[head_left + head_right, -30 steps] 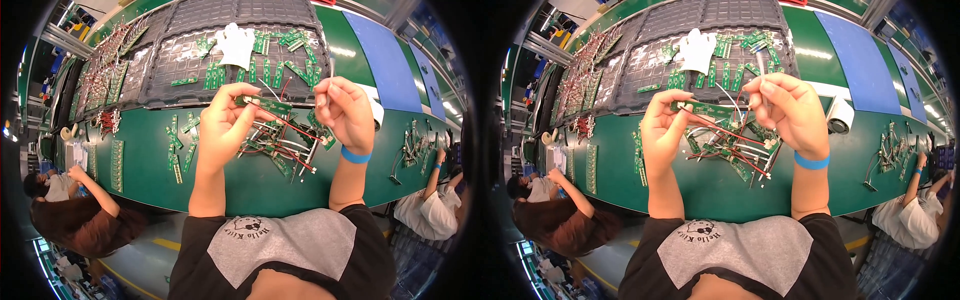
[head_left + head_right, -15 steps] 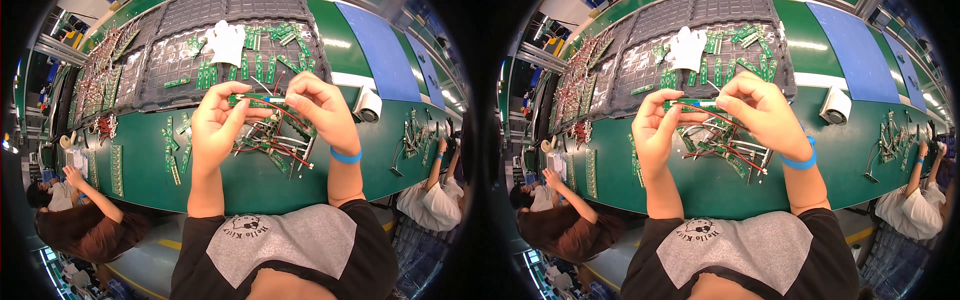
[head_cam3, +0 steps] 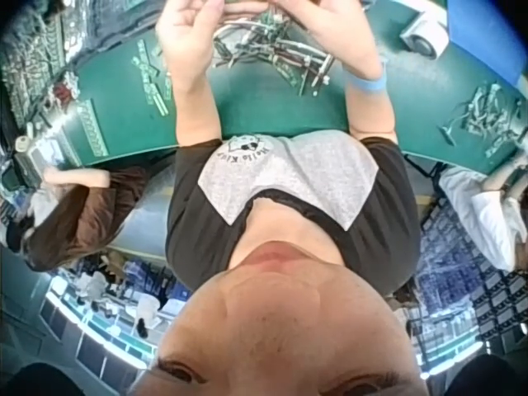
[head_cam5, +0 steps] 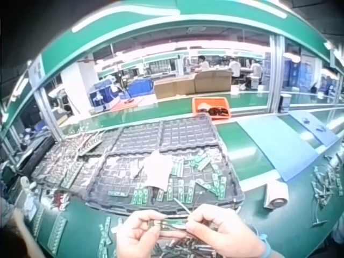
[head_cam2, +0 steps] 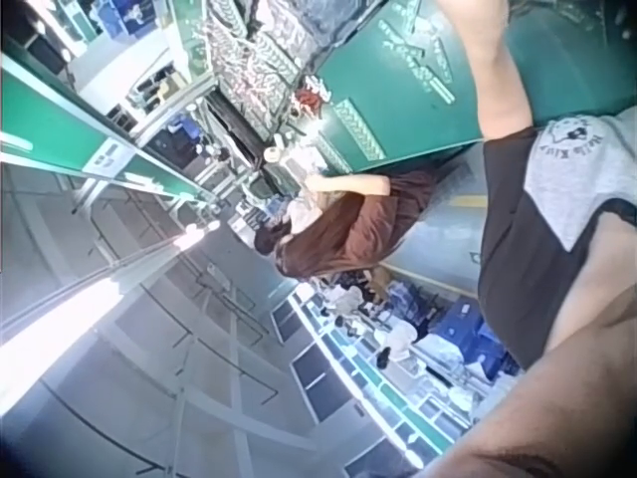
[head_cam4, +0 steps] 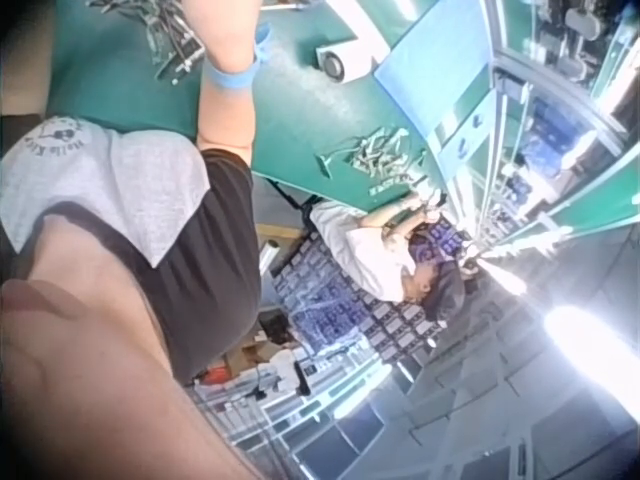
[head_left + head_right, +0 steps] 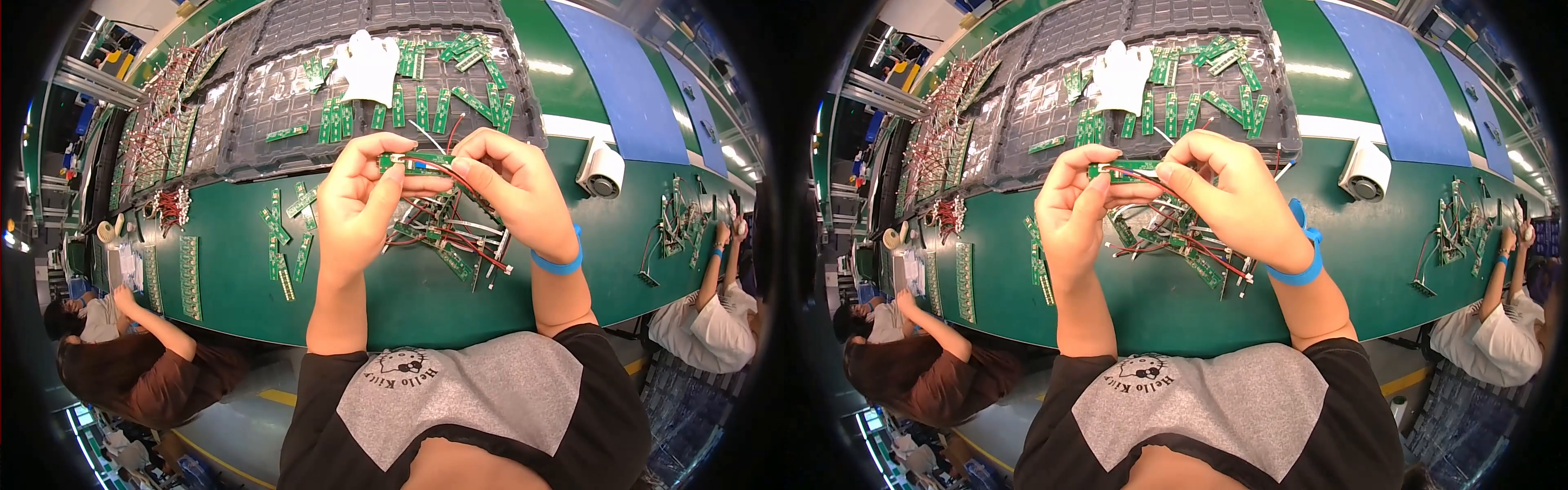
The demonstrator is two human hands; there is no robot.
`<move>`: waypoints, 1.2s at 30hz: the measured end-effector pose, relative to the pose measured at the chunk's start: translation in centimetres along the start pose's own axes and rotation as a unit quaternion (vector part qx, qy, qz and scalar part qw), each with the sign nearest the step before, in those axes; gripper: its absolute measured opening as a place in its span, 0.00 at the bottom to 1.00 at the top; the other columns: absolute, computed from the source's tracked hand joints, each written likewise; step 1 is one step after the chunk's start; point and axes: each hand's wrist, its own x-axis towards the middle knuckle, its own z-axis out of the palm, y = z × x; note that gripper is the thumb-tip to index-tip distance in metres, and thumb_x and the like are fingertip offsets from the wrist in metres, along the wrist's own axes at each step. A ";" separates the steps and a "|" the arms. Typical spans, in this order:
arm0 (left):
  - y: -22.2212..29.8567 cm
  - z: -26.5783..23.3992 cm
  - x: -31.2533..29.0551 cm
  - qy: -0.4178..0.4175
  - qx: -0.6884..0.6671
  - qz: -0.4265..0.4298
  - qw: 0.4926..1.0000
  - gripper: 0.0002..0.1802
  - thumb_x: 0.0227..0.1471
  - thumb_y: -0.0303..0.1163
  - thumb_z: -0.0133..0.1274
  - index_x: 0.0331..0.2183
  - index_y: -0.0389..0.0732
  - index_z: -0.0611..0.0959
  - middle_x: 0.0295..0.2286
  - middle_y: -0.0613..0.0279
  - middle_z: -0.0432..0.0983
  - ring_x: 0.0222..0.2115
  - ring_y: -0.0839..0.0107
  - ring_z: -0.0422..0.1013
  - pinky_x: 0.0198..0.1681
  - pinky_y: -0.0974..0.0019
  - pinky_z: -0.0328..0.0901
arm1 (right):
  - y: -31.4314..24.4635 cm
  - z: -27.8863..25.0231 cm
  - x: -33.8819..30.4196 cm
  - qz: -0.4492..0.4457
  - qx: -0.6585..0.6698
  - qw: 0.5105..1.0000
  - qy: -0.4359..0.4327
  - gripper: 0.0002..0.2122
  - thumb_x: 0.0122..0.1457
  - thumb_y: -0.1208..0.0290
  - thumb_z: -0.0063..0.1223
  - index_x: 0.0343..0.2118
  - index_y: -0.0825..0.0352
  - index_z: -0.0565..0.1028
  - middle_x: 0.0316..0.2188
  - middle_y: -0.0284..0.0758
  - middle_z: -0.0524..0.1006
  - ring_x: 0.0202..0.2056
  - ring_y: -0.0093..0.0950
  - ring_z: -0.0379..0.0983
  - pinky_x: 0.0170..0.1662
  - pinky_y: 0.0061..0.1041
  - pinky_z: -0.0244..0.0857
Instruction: The person connects wire harnesses to circuit boards one by one by hand and places the assembled boards on the table.
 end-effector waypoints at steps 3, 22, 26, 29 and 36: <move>0.0 -0.1 0.0 -0.012 -0.005 -0.005 1.000 0.10 0.52 0.21 0.38 0.38 0.29 0.67 0.29 0.44 0.73 0.29 0.59 0.74 0.35 0.64 0.70 | -0.8 -0.2 -0.1 0.044 0.009 0.999 -0.022 0.06 0.53 0.73 0.48 0.26 0.72 0.70 0.23 0.28 0.69 0.25 0.14 0.61 0.27 0.15 0.55; 0.0 -0.3 0.0 -0.045 -0.009 -0.016 0.999 0.09 0.53 0.21 0.37 0.38 0.29 0.66 0.31 0.48 0.72 0.33 0.63 0.73 0.37 0.67 0.68 | -1.0 -0.3 -0.1 0.066 -0.015 0.997 -0.030 0.05 0.52 0.77 0.47 0.25 0.73 0.69 0.25 0.29 0.69 0.28 0.16 0.62 0.32 0.15 0.56; -0.1 -0.3 0.0 -0.046 -0.011 -0.010 0.999 0.09 0.53 0.21 0.37 0.38 0.29 0.66 0.31 0.48 0.72 0.33 0.64 0.73 0.38 0.67 0.68 | -0.9 -0.2 -0.1 0.067 -0.019 0.997 -0.028 0.05 0.52 0.77 0.47 0.25 0.73 0.69 0.25 0.29 0.69 0.28 0.16 0.62 0.31 0.16 0.56; -0.1 -0.1 0.0 -0.039 -0.015 -0.009 0.999 0.09 0.52 0.20 0.38 0.38 0.29 0.66 0.30 0.50 0.72 0.33 0.65 0.73 0.36 0.69 0.68 | -0.4 0.0 -0.1 0.030 -0.015 0.999 -0.001 0.06 0.51 0.73 0.50 0.24 0.72 0.72 0.19 0.27 0.67 0.20 0.13 0.58 0.21 0.15 0.52; -0.9 0.6 -0.3 0.045 0.089 0.036 0.994 0.08 0.47 0.17 0.45 0.34 0.33 0.69 0.28 0.60 0.69 0.26 0.73 0.73 0.23 0.79 0.65 | -0.8 0.9 -0.2 0.003 -0.044 0.999 0.002 0.06 0.50 0.73 0.50 0.24 0.72 0.71 0.21 0.32 0.68 0.21 0.17 0.61 0.22 0.18 0.55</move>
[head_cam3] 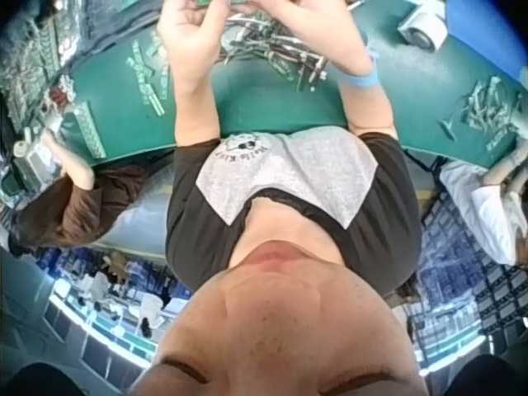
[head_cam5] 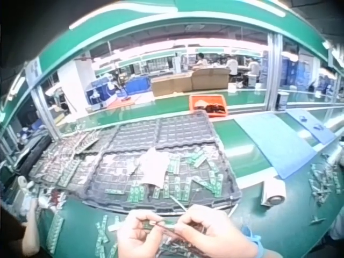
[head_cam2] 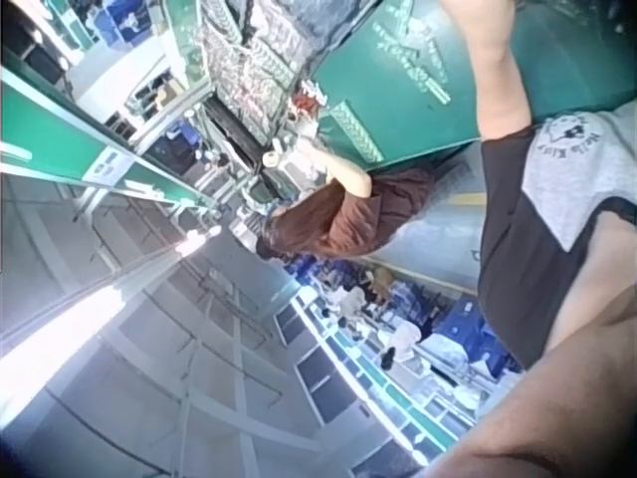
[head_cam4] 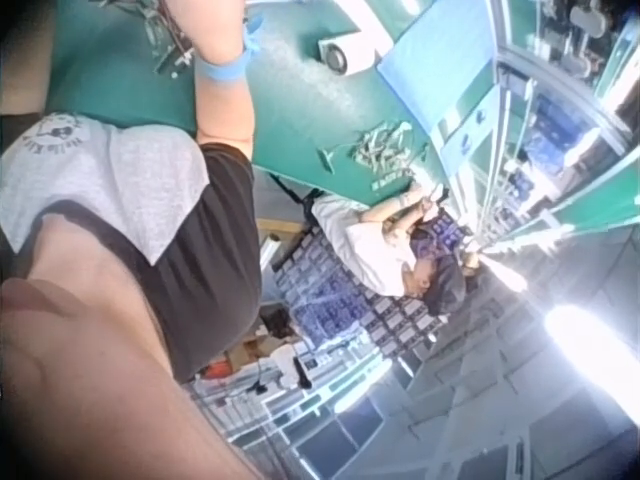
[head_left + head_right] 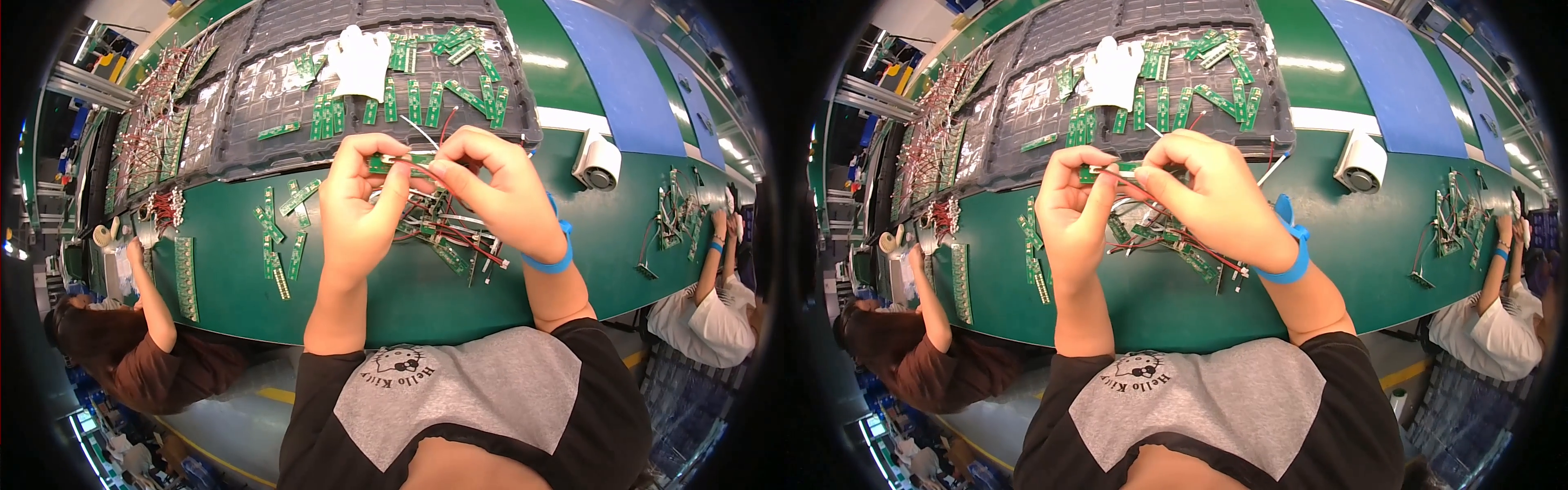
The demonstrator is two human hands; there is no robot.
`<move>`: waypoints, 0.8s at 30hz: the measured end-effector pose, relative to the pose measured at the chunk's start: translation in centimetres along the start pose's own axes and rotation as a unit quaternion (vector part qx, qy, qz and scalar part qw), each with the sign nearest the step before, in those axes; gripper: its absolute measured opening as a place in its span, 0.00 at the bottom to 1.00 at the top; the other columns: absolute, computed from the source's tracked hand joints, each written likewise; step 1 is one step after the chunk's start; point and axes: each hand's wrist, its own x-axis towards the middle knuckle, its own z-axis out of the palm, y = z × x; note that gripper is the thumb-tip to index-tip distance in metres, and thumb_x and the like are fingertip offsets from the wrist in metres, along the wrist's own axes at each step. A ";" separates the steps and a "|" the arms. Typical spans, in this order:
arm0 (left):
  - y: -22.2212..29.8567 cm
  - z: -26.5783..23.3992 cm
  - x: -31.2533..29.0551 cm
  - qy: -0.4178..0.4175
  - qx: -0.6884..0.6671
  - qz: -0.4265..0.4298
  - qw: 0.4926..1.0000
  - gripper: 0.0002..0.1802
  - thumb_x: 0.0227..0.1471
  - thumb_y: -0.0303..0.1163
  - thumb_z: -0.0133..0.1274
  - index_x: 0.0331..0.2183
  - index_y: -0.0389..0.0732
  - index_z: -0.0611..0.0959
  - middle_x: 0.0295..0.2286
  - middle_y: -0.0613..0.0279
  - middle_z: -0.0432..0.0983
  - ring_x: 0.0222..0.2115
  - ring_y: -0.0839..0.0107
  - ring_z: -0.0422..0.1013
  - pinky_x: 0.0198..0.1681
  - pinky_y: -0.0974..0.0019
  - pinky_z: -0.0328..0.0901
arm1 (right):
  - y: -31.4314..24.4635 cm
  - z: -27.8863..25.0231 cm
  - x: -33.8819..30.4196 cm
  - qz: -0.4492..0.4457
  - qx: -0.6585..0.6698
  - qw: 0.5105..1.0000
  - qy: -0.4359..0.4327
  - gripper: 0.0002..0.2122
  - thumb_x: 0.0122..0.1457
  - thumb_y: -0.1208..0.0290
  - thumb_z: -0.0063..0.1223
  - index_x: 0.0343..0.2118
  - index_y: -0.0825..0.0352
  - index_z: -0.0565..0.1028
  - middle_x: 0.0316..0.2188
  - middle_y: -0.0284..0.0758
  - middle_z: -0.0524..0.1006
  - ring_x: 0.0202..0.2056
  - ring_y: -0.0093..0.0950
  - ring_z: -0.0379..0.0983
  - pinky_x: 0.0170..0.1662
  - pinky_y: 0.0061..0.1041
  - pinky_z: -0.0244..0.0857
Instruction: The person connects wire harnesses to circuit boards one by one by hand and places the assembled boards on the table.
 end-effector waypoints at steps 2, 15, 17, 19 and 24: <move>0.0 0.1 -0.2 0.004 -0.004 0.001 1.000 0.08 0.47 0.17 0.45 0.33 0.34 0.69 0.29 0.61 0.69 0.24 0.74 0.72 0.22 0.79 0.65 | -0.4 0.0 -0.2 -0.013 -0.026 0.999 -0.012 0.06 0.50 0.74 0.50 0.24 0.72 0.71 0.21 0.34 0.69 0.22 0.20 0.64 0.24 0.20 0.58; -4.1 -14.0 -8.2 0.058 0.523 -0.126 0.841 0.13 0.41 0.30 0.57 0.30 0.37 0.73 0.20 0.61 0.65 0.21 0.69 0.63 0.26 0.69 0.60 | 1.4 -20.2 -14.8 0.228 -0.154 0.958 0.073 0.06 0.53 0.74 0.47 0.24 0.70 0.68 0.21 0.27 0.68 0.23 0.15 0.64 0.26 0.14 0.57; -2.7 -13.8 -8.6 0.067 0.564 -0.199 0.799 0.14 0.39 0.31 0.58 0.30 0.37 0.73 0.23 0.60 0.65 0.23 0.67 0.64 0.28 0.67 0.61 | 3.3 -24.4 -18.4 0.268 -0.238 0.915 0.184 0.07 0.53 0.71 0.46 0.26 0.70 0.70 0.19 0.27 0.69 0.22 0.16 0.62 0.26 0.15 0.56; -3.3 -14.2 -9.4 0.055 0.575 -0.189 0.794 0.15 0.39 0.32 0.58 0.30 0.37 0.72 0.23 0.60 0.65 0.24 0.66 0.64 0.29 0.66 0.61 | 4.6 -27.0 -20.7 0.258 -0.502 0.768 0.302 0.08 0.54 0.71 0.46 0.28 0.71 0.71 0.19 0.30 0.69 0.21 0.17 0.61 0.26 0.17 0.56; -5.0 -14.8 -10.7 0.046 0.595 -0.160 0.786 0.16 0.39 0.32 0.59 0.30 0.37 0.71 0.24 0.59 0.64 0.26 0.63 0.64 0.31 0.63 0.61 | 4.4 -18.4 -14.3 0.173 -0.425 0.857 0.235 0.06 0.53 0.73 0.46 0.29 0.71 0.71 0.20 0.31 0.69 0.23 0.17 0.61 0.26 0.17 0.56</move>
